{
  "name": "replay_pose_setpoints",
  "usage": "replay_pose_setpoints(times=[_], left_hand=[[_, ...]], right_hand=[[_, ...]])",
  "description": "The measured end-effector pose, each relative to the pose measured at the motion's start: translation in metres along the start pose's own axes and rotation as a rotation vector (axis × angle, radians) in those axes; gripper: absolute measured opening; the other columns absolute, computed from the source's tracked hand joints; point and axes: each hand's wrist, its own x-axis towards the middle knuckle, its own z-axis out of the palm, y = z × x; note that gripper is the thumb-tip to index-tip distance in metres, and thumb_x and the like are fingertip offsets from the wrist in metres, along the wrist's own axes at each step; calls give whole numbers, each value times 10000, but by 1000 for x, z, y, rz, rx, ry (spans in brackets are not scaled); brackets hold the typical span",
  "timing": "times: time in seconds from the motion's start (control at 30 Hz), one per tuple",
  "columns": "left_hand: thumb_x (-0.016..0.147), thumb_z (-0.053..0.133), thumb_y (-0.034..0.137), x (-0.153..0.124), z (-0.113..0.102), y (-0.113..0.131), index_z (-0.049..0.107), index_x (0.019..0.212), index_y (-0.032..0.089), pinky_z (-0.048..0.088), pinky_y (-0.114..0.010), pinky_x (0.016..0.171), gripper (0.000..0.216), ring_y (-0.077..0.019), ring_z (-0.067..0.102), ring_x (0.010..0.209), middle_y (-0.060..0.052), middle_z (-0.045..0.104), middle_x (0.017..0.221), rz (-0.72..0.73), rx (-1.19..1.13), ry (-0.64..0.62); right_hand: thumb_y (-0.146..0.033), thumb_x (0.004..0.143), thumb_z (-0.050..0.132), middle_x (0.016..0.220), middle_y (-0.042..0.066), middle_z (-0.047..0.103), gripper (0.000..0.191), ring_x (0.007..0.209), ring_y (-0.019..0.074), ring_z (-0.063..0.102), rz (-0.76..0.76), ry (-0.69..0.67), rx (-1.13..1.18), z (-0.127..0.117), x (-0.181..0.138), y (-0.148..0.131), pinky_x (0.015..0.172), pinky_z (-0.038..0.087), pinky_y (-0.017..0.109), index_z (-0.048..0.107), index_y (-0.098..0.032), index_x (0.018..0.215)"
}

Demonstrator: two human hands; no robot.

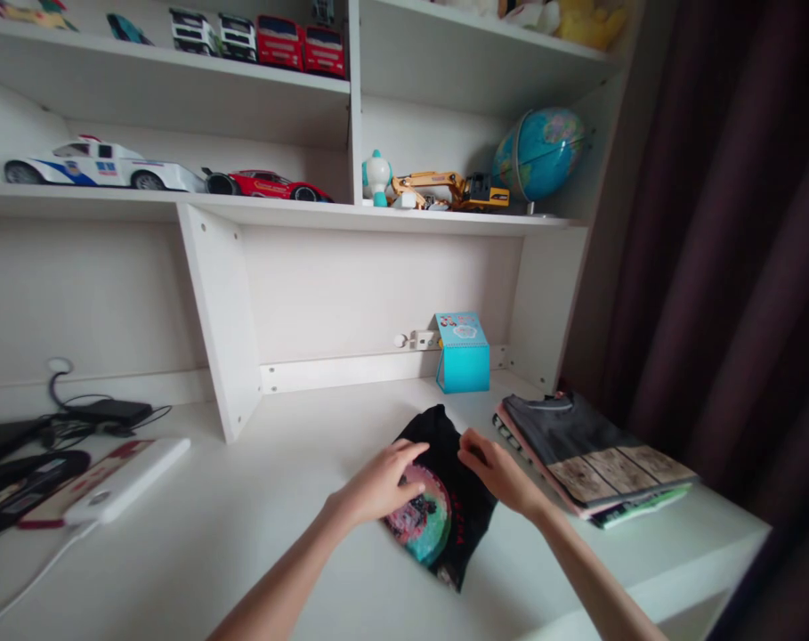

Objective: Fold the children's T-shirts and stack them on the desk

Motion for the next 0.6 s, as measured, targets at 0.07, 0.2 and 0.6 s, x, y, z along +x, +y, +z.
replay_pose_setpoints(times=[0.07,0.2,0.6], left_hand=[[713,651,357,3,1,13,391,1343,181,378,-352,965,704,-255,498,1136,-110,520,1275,4,-123,14],[692,682,357,0,9,23,382,1321,172,333,-365,1021,721,-252,455,1188,-99,518,1280,-22,-402,161],[682,657,337,-29,-3,42,610,938,169,467,-299,818,310,-219,601,934,-24,669,924,-168,-800,189]], right_hand=[[-348,864,446,757,-12,562,164,727,132,545,-105,2,215,-11,-10,-34,684,440,227,504,-208,802],[-390,871,455,991,60,580,221,968,182,545,-208,-97,683,-36,-31,-73,836,439,290,569,-200,866],[-86,606,433,844,-22,660,363,804,170,620,36,71,55,2,-24,-8,698,452,252,590,-257,886]])
